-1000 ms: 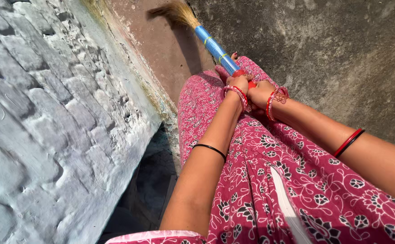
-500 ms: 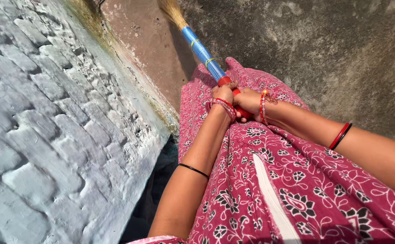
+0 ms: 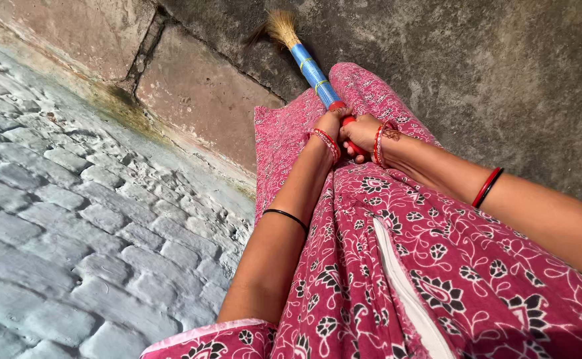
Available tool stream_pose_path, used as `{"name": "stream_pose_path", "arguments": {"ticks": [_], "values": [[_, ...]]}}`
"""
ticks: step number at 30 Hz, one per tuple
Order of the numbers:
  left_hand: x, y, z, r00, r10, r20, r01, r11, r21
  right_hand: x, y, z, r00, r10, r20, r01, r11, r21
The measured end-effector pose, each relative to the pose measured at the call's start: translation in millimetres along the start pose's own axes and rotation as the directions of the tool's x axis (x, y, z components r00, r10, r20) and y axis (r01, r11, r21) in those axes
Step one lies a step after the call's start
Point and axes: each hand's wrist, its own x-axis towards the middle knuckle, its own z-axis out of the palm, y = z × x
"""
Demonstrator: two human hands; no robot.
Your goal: The person sweeps an outdoor concrete floor using a broom, moving leaves and debris into piles while walking.
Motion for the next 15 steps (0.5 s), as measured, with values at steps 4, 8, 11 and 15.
{"name": "stream_pose_path", "arguments": {"ticks": [4,8,11,15], "values": [[-28.4,12.8,-13.0,0.981,0.190,-0.031,-0.188,0.981,0.044,-10.9,-2.8,23.1,0.994,-0.105,-0.025,0.101,0.988,-0.119],[-27.4,20.0,-46.2,0.957,0.284,-0.055,-0.278,0.956,0.096,-2.8,1.7,48.1,0.990,-0.137,0.036,0.139,0.988,-0.063],[-12.7,28.5,-72.7,0.959,0.218,-0.183,-0.165,0.950,0.266,5.5,0.1,69.0,0.992,-0.106,0.073,0.103,0.994,0.045],[-7.4,39.0,-112.2,0.996,0.013,-0.093,0.008,0.976,0.218,14.7,3.1,109.3,0.998,-0.057,0.027,0.049,0.973,0.227]]}}
